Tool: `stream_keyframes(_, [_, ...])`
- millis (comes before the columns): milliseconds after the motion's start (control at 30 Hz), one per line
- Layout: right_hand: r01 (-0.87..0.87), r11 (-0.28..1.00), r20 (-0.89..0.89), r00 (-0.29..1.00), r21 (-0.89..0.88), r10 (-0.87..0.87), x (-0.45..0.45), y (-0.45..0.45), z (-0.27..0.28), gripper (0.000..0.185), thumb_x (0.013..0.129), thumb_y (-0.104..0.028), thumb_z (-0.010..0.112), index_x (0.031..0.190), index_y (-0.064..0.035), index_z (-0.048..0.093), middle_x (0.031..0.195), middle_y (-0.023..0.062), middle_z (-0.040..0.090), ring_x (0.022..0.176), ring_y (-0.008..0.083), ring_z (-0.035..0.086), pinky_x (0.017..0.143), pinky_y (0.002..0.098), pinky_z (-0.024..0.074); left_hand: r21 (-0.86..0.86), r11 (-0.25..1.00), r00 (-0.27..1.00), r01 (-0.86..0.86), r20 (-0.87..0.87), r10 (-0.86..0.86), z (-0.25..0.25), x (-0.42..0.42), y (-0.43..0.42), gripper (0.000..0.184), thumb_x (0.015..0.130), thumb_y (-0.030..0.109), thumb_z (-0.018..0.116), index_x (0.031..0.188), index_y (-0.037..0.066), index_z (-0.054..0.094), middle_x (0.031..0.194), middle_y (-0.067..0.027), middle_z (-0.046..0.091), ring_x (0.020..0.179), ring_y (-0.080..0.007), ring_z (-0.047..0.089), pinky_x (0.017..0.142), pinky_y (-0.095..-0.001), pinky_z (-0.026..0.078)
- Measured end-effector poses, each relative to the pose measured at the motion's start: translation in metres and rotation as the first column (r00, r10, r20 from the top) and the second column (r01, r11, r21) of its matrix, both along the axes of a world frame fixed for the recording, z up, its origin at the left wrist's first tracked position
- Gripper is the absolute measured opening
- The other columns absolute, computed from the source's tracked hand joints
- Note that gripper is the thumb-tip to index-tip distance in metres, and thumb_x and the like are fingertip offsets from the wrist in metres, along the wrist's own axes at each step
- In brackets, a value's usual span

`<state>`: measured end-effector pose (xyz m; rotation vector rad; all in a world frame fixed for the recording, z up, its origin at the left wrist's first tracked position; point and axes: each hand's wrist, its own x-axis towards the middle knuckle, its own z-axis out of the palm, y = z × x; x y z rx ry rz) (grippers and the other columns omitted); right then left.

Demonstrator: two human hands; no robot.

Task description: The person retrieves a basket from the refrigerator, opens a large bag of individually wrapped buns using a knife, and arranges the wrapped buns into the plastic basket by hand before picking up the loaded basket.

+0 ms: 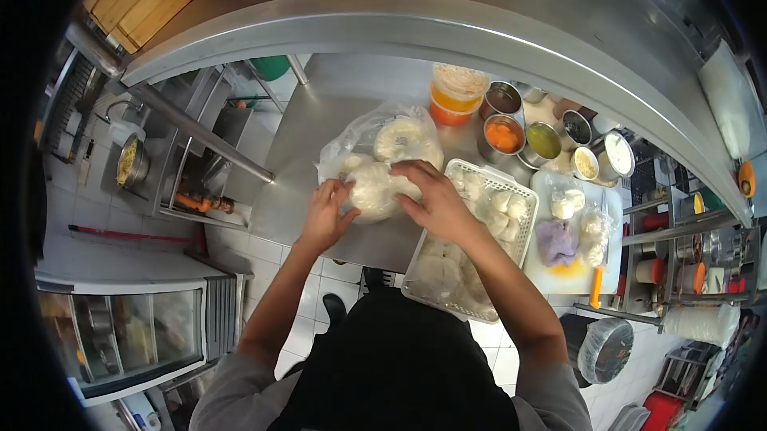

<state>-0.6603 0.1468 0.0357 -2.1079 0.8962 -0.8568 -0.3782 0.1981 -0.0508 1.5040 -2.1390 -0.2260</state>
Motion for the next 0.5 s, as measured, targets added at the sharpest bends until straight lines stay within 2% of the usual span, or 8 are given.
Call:
stream_keyframes(67, [-0.049, 0.992, -0.061, 0.997, -0.112, 0.042, 0.019, -0.028, -0.021, 0.042, 0.092, -0.012, 0.073, 0.133, -0.0049, 0.065, 0.146, 0.0179, 0.06, 0.133, 0.0369, 0.059, 0.108, 0.0451, 0.0506, 0.046, 0.999, 0.998, -0.019, -0.064, 0.022, 0.004, -0.003, 0.009, 0.054, 0.089, 0.025, 0.081, 0.136, 0.006, 0.064, 0.12, -0.0128, 0.06, 0.106, -0.0306, 0.063, 0.097, -0.0454, 0.044])
stream_keyframes(167, [-0.037, 0.956, -0.504, 0.855, -0.291, -0.121, 0.016, -0.053, -0.066, 0.05, 0.093, -0.014, 0.072, 0.141, -0.0064, 0.061, 0.159, 0.0178, 0.048, 0.149, 0.0368, 0.045, 0.118, 0.0458, 0.0431, 0.13, 0.99, 0.984, -0.058, -0.159, 0.078, -0.003, 0.002, 0.006, 0.042, 0.093, 0.023, 0.078, 0.129, 0.006, 0.068, 0.117, -0.0128, 0.061, 0.099, -0.0291, 0.065, 0.095, -0.0458, 0.046])
stream_keyframes(267, [-0.056, 0.964, -0.568, 0.817, -0.259, -0.105, 0.005, -0.043, -0.055, 0.06, 0.088, -0.015, 0.075, 0.144, -0.0052, 0.059, 0.165, 0.0191, 0.04, 0.155, 0.0376, 0.035, 0.123, 0.0466, 0.0385, 0.224, 0.971, 0.954, -0.082, -0.264, 0.141, -0.005, 0.003, -0.006, 0.03, 0.096, 0.023, 0.075, 0.12, 0.005, 0.07, 0.113, -0.016, 0.062, 0.092, -0.0323, 0.066, 0.09, -0.0471, 0.047])
stream_keyframes(333, [-0.053, 0.985, -0.384, 0.923, -0.167, -0.015, -0.008, -0.037, -0.06, 0.058, 0.091, -0.014, 0.075, 0.146, -0.007, 0.058, 0.165, 0.0177, 0.04, 0.156, 0.0372, 0.034, 0.124, 0.0474, 0.037, 0.236, 0.966, 0.924, -0.104, -0.335, 0.181, -0.005, -0.005, -0.01, 0.024, 0.098, 0.021, 0.071, 0.112, 0.002, 0.07, 0.112, -0.0192, 0.061, 0.098, -0.038, 0.064, 0.092, -0.0523, 0.048])
stream_keyframes(367, [-0.042, 0.991, -0.279, 0.96, -0.129, 0.004, -0.019, -0.033, -0.062, 0.057, 0.092, -0.014, 0.074, 0.146, -0.0078, 0.057, 0.166, 0.0169, 0.039, 0.157, 0.037, 0.033, 0.124, 0.0479, 0.0363, 0.085, 0.987, 0.948, -0.14, -0.275, 0.158, -0.007, -0.005, -0.012, 0.025, 0.098, 0.02, 0.07, 0.114, 0.001, 0.069, 0.113, -0.0201, 0.061, 0.104, -0.0396, 0.063, 0.095, -0.0527, 0.048])
stream_keyframes(400, [0.044, 0.992, -0.191, 0.979, -0.119, -0.066, -0.027, -0.022, -0.054, 0.055, 0.093, -0.013, 0.074, 0.145, -0.0086, 0.058, 0.165, 0.0168, 0.04, 0.156, 0.0365, 0.034, 0.124, 0.0469, 0.0364, -0.076, 0.987, 0.966, -0.142, -0.229, 0.121, -0.01, -0.009, -0.016, 0.026, 0.099, 0.019, 0.07, 0.116, 0.0, 0.068, 0.114, -0.0211, 0.061, 0.109, -0.0412, 0.061, 0.098, -0.0531, 0.048])
stream_keyframes(467, [0.215, 0.965, -0.169, 0.956, -0.15, -0.24, -0.065, -0.004, -0.031, 0.048, 0.095, -0.013, 0.073, 0.141, -0.0084, 0.061, 0.162, 0.0158, 0.045, 0.147, 0.0359, 0.045, 0.117, 0.0449, 0.044, -0.193, 0.971, 0.974, -0.138, -0.202, 0.098, -0.002, -0.026, -0.024, 0.027, 0.099, 0.014, 0.068, 0.121, -0.002, 0.065, 0.118, -0.0213, 0.061, 0.117, -0.0402, 0.059, 0.099, -0.0504, 0.048])
stream_keyframes(500, [0.304, 0.941, -0.162, 0.931, -0.146, -0.326, -0.09, 0.004, -0.024, 0.046, 0.095, -0.014, 0.073, 0.14, -0.0081, 0.061, 0.159, 0.0156, 0.048, 0.143, 0.0355, 0.049, 0.111, 0.0445, 0.0493, -0.135, 0.986, 0.959, -0.099, -0.276, 0.059, 0.013, -0.041, -0.029, 0.028, 0.099, 0.012, 0.067, 0.123, -0.001, 0.064, 0.119, -0.0211, 0.061, 0.115, -0.0397, 0.06, 0.099, -0.0486, 0.049])
